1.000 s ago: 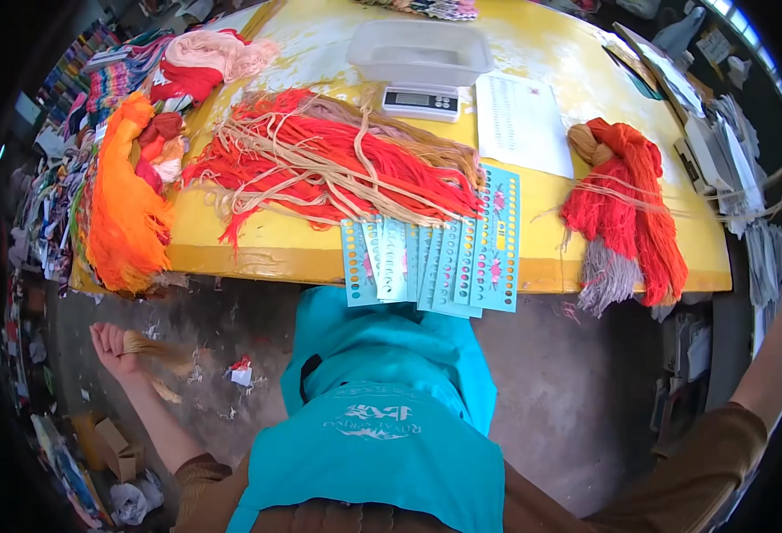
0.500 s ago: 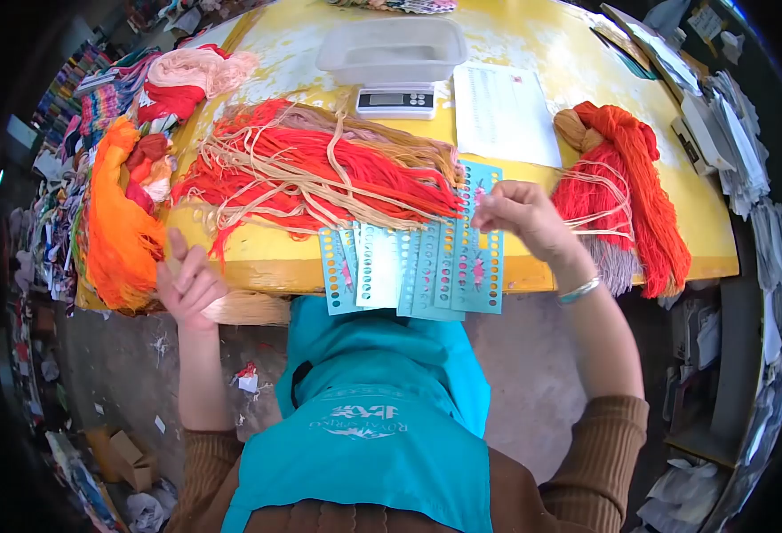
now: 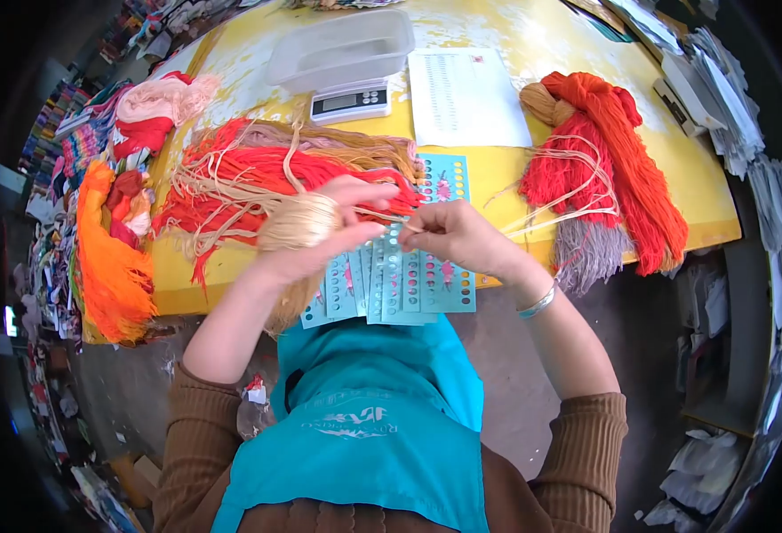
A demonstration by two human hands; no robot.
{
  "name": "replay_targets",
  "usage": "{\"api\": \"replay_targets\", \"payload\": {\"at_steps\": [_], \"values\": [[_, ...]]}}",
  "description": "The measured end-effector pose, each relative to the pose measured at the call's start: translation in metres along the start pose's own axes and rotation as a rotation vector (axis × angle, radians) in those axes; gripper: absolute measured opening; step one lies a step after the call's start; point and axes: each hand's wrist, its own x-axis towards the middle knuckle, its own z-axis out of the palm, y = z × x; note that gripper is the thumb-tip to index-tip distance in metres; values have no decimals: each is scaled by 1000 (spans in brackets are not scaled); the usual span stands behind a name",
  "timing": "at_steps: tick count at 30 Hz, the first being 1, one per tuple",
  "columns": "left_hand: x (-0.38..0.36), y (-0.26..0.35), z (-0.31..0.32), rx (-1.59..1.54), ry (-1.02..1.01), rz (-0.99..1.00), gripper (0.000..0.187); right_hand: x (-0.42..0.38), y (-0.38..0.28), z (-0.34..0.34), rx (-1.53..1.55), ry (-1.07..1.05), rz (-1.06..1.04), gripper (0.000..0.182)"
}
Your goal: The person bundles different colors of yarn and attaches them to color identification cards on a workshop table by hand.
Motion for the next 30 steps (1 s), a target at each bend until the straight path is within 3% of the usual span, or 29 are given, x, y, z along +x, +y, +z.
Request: {"api": "replay_targets", "payload": {"at_steps": [3,7,10,11,13,16,18,21,24,25,30], "values": [[12,-17,24,336,-32,136,32,-5,5,-1,-22,6,71,12],[16,-21,36,309,23,33,19,-10,8,1,201,22,114,12],[18,-31,41,69,58,-246,13,-9,24,6,267,5,145,13],[21,-34,42,72,56,-245,13,-6,37,11,315,122,41,13],[26,-39,41,-288,-16,-411,15,-6,40,12,365,241,-67,13],[29,-50,52,-316,19,-379,17,-12,35,11,-11,331,64,16],[28,-50,54,-350,17,-424,17,-12,34,21,-150,521,6,16],[30,-54,54,-411,17,-481,18,-8,47,25,-219,620,-131,11],[30,-55,50,-443,62,-545,23,5,62,9,-155,761,-50,14],[29,-53,48,-447,108,-596,26,5,59,0,-147,721,69,14],[29,-50,44,-528,118,-771,34,9,65,-3,-303,665,17,13]]}}
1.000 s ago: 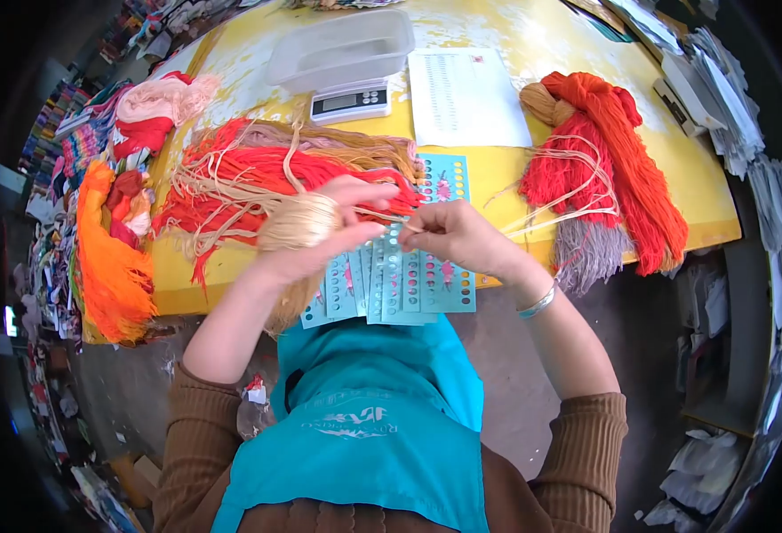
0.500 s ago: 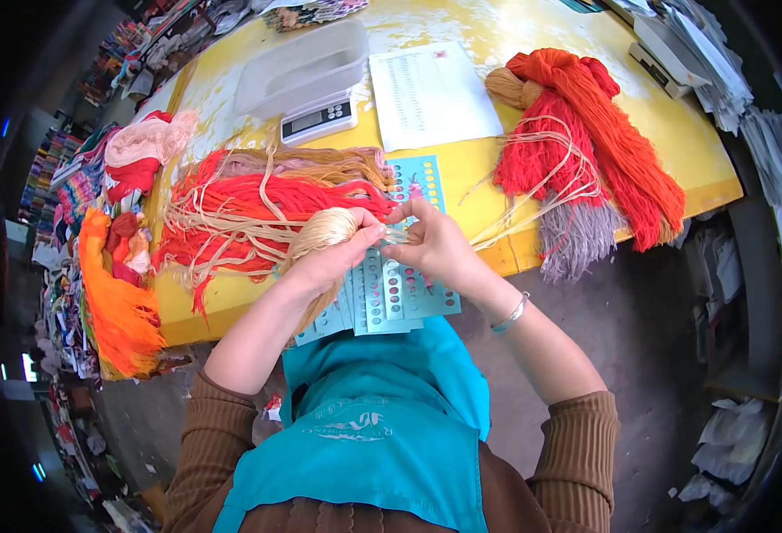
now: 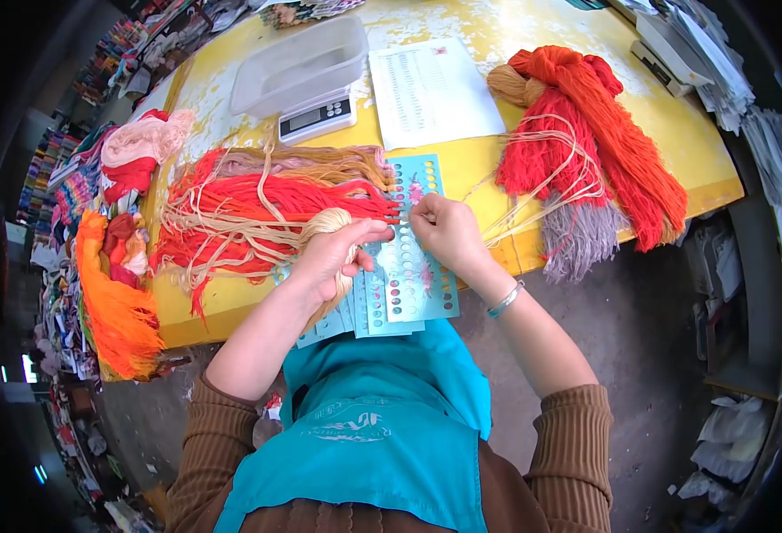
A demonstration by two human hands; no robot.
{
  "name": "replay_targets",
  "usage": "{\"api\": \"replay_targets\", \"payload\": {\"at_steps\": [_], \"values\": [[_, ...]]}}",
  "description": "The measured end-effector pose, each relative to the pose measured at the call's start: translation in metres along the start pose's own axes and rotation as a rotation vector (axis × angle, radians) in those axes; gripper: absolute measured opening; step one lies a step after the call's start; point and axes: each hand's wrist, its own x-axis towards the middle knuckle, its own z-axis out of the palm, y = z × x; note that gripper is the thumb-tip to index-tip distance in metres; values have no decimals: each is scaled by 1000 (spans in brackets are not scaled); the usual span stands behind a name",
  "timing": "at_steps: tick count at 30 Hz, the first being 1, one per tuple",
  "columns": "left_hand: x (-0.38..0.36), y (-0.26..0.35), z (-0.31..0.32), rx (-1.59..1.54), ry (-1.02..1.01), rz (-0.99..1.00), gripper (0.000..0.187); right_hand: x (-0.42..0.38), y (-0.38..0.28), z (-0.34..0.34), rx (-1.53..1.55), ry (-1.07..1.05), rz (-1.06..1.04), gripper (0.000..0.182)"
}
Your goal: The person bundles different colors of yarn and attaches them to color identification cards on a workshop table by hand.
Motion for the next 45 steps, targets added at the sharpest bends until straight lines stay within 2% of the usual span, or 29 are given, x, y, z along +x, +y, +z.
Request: {"api": "replay_targets", "payload": {"at_steps": [2,3,9,13,16,32,35,38,42,45], "values": [[-1,0,-1,-15,-12,-16,46,-1,-1,0,-40,-17,-36,13],[-1,-2,0,-18,-14,-17,46,-1,-1,0,-33,-29,-35,12],[-1,-13,2,-160,11,2,36,-3,-2,2,-60,-87,-57,12],[3,-19,10,-122,-29,49,32,-4,-3,4,-67,-66,-50,13],[5,-21,19,-3,58,160,28,-5,-3,4,0,-73,-37,13],[22,-21,21,38,46,147,9,-1,-2,5,49,-141,-26,13],[22,-21,19,103,96,186,9,0,-1,4,35,-180,3,12],[17,-14,4,422,166,199,11,3,1,3,-10,-208,18,12],[12,-10,-11,368,197,214,11,3,-11,3,-125,-241,-1,18],[10,-11,-6,91,118,206,8,1,-18,5,-216,-213,-13,24]]}}
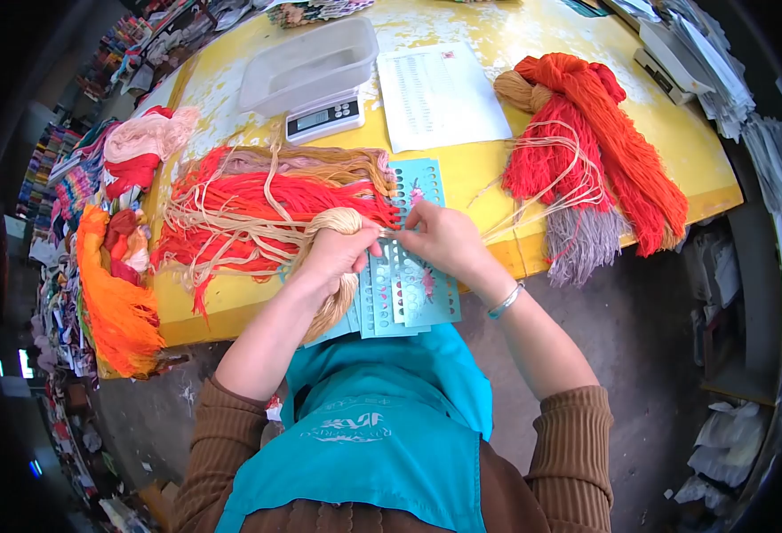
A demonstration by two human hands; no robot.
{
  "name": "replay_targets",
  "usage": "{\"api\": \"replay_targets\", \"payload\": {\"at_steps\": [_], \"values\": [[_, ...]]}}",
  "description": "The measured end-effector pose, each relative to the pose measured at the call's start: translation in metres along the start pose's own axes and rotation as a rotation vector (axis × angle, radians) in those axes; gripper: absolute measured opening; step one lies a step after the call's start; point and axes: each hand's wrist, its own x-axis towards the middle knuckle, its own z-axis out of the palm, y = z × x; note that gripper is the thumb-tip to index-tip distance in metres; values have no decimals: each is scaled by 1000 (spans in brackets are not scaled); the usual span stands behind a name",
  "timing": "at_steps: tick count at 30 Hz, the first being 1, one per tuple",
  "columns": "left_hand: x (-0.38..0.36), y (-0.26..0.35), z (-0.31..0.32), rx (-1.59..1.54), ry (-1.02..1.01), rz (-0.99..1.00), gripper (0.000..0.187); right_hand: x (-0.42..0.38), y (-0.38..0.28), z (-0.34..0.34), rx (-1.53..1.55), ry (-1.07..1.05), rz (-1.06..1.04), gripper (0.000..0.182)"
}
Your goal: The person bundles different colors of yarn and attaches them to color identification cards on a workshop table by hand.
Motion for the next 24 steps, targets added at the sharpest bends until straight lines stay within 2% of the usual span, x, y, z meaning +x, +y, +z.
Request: {"api": "replay_targets", "payload": {"at_steps": [3,7,11,17,24], "values": [[-2,1,7,-78,-118,-32,8,-1,2,2,-71,35,-1,27],[-5,-3,14,-121,-172,-36,8,1,4,8,-173,55,-15,27],[0,-2,4,-94,-22,69,9,-2,6,1,-72,13,-28,26],[-4,1,3,-51,-19,8,5,-1,4,2,-83,20,-17,26],[-7,3,12,-78,-70,-28,6,-2,-4,2,-179,-3,28,39]]}}
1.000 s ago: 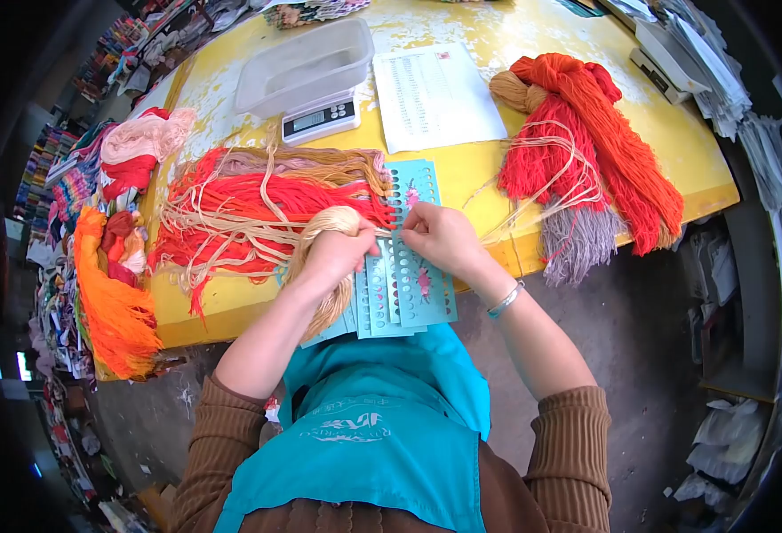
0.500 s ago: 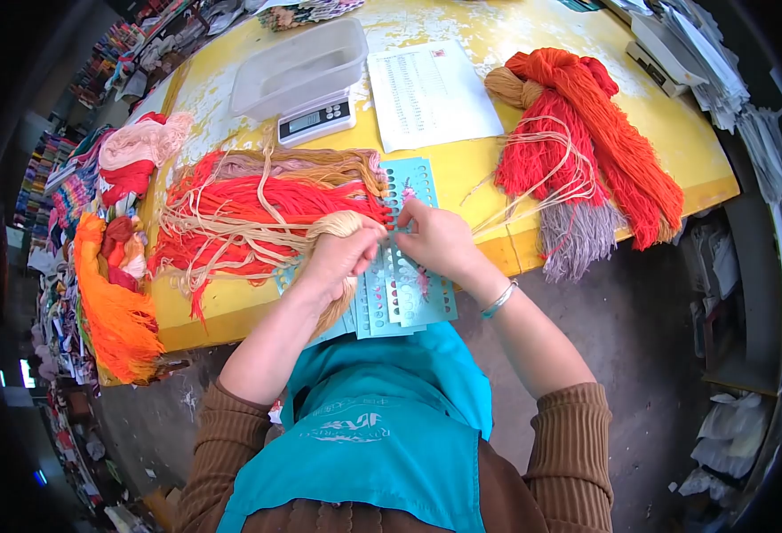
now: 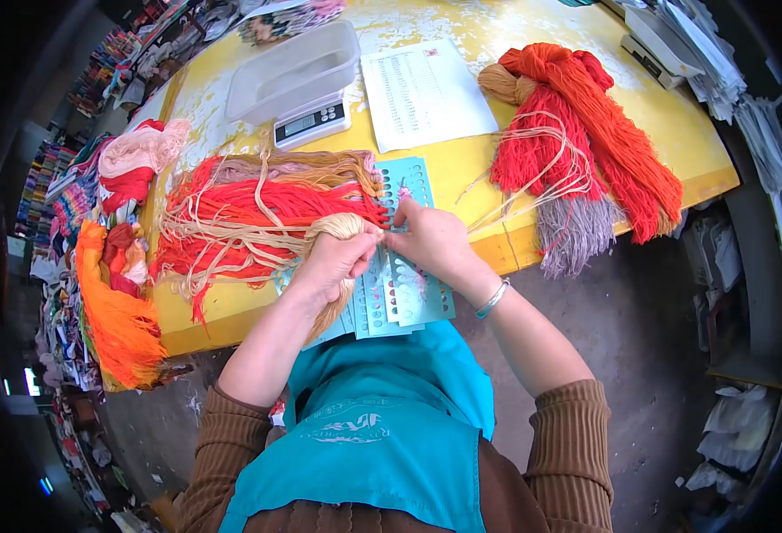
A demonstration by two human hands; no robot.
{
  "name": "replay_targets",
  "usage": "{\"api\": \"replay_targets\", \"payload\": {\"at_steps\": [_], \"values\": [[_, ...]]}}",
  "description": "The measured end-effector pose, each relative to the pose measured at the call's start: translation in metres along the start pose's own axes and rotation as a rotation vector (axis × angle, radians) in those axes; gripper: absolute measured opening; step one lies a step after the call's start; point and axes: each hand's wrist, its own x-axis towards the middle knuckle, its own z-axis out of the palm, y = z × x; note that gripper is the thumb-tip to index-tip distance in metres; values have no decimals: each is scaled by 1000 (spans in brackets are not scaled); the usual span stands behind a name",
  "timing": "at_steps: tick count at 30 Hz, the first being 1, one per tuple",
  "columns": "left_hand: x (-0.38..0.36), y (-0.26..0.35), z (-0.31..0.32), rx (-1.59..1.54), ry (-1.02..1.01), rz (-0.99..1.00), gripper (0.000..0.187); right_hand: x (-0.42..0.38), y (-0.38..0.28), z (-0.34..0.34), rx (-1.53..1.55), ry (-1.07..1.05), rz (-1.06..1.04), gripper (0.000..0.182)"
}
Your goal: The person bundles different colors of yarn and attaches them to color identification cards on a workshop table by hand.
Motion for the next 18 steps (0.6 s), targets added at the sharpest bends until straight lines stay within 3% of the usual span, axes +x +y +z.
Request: {"api": "replay_targets", "payload": {"at_steps": [2,5,7,8,11,14,16,18], "values": [[-2,-2,1,-14,-139,-14,9,1,2,4,-27,17,-15,39],[0,-2,0,-72,-126,-68,12,4,5,8,-36,30,32,41],[6,-5,-1,-92,-79,-90,18,10,17,11,318,39,27,45],[8,-6,0,-93,-79,-90,18,13,23,16,282,86,3,47],[15,-9,6,150,-82,18,18,12,16,0,418,-89,79,36],[13,-7,14,403,-81,114,15,16,29,4,675,-149,11,36],[23,-15,12,522,-67,155,13,14,28,3,672,-152,17,37],[28,-20,12,632,-38,372,12,15,25,2,667,-157,18,37]]}}
